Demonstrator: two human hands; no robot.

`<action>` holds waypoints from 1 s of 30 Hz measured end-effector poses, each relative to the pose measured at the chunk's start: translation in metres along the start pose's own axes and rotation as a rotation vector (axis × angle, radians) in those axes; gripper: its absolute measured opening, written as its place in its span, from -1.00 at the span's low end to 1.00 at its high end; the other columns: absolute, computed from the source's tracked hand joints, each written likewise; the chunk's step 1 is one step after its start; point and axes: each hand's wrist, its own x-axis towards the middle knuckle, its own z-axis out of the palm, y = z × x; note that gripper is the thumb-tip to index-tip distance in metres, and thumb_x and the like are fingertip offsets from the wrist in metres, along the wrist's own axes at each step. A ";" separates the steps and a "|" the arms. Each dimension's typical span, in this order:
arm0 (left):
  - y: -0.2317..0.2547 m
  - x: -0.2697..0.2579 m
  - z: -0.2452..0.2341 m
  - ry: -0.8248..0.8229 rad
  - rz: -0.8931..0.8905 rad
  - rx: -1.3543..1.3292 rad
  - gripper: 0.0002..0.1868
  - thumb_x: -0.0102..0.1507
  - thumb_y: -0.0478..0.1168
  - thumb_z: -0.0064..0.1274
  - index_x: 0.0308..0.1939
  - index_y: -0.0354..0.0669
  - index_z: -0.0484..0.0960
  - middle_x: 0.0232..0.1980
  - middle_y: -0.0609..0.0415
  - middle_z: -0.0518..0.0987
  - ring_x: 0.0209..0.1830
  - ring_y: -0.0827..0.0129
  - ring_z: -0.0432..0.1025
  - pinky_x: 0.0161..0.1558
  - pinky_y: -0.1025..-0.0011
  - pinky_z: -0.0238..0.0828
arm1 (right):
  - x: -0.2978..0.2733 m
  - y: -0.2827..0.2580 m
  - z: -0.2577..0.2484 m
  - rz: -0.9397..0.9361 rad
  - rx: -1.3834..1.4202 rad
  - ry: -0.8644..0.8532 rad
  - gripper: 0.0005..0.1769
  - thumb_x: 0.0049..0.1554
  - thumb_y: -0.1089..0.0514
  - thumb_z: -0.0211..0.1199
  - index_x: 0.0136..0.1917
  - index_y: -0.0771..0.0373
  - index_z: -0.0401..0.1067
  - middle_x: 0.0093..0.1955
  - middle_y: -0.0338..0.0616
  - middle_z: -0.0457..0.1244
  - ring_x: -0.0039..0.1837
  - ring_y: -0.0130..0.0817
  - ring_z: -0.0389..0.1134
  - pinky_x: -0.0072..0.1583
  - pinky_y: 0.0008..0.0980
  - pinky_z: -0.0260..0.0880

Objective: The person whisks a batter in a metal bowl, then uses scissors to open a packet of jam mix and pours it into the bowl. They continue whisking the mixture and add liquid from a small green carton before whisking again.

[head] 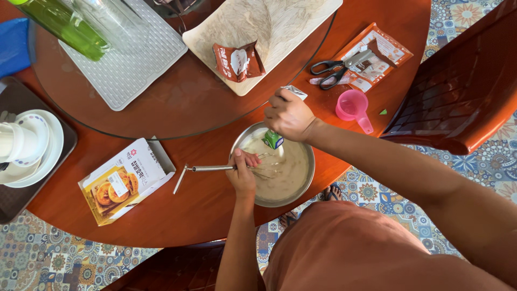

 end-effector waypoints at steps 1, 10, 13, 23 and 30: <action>0.000 0.000 0.000 -0.003 0.006 0.014 -0.48 0.52 -0.05 -0.24 -0.50 -0.24 0.32 -0.53 0.07 0.34 -0.50 0.35 0.33 -0.13 0.25 0.49 | 0.001 -0.001 -0.001 -0.002 -0.009 0.005 -0.90 -0.12 0.05 0.21 -0.40 0.06 0.39 -0.32 -0.32 0.21 -0.02 -0.29 0.29 0.24 -0.30 0.25; 0.001 -0.001 0.001 -0.020 0.028 0.014 -0.50 0.53 -0.11 -0.26 -0.50 -0.24 0.29 -0.53 0.08 0.32 -0.50 0.38 0.30 -0.16 0.24 0.52 | 0.011 -0.019 -0.026 -0.011 -0.209 -0.291 -0.91 -0.03 0.05 0.18 -0.24 -0.04 0.49 -0.19 -0.38 0.28 0.08 -0.35 0.30 0.34 0.00 0.16; 0.001 -0.002 0.002 -0.020 0.030 0.005 -0.52 0.52 -0.13 -0.26 -0.50 -0.24 0.30 -0.53 0.08 0.31 -0.51 0.37 0.29 -0.17 0.24 0.50 | 0.011 -0.012 -0.031 -0.099 -0.166 -0.392 -0.89 0.08 0.07 0.16 -0.13 -0.02 0.50 -0.14 -0.38 0.27 0.13 -0.33 0.29 0.27 -0.05 0.16; 0.003 0.000 0.001 -0.001 0.027 0.029 -0.51 0.51 -0.11 -0.25 -0.51 -0.23 0.30 -0.54 0.08 0.34 -0.51 0.36 0.31 -0.16 0.23 0.49 | -0.017 0.009 -0.040 -0.073 0.003 -0.506 -0.83 0.07 0.07 0.19 -0.06 0.03 0.52 -0.15 -0.32 0.29 0.05 -0.28 0.32 0.02 -0.30 0.34; -0.001 0.000 -0.003 -0.004 0.030 0.019 -0.51 0.51 -0.10 -0.23 -0.51 -0.21 0.30 -0.56 0.07 0.36 -0.51 0.33 0.35 -0.09 0.21 0.51 | -0.044 -0.009 -0.055 0.180 0.289 -0.182 -0.59 0.00 0.16 0.20 0.14 0.21 0.50 -0.12 -0.09 0.28 0.02 -0.15 0.34 -0.02 -0.21 0.38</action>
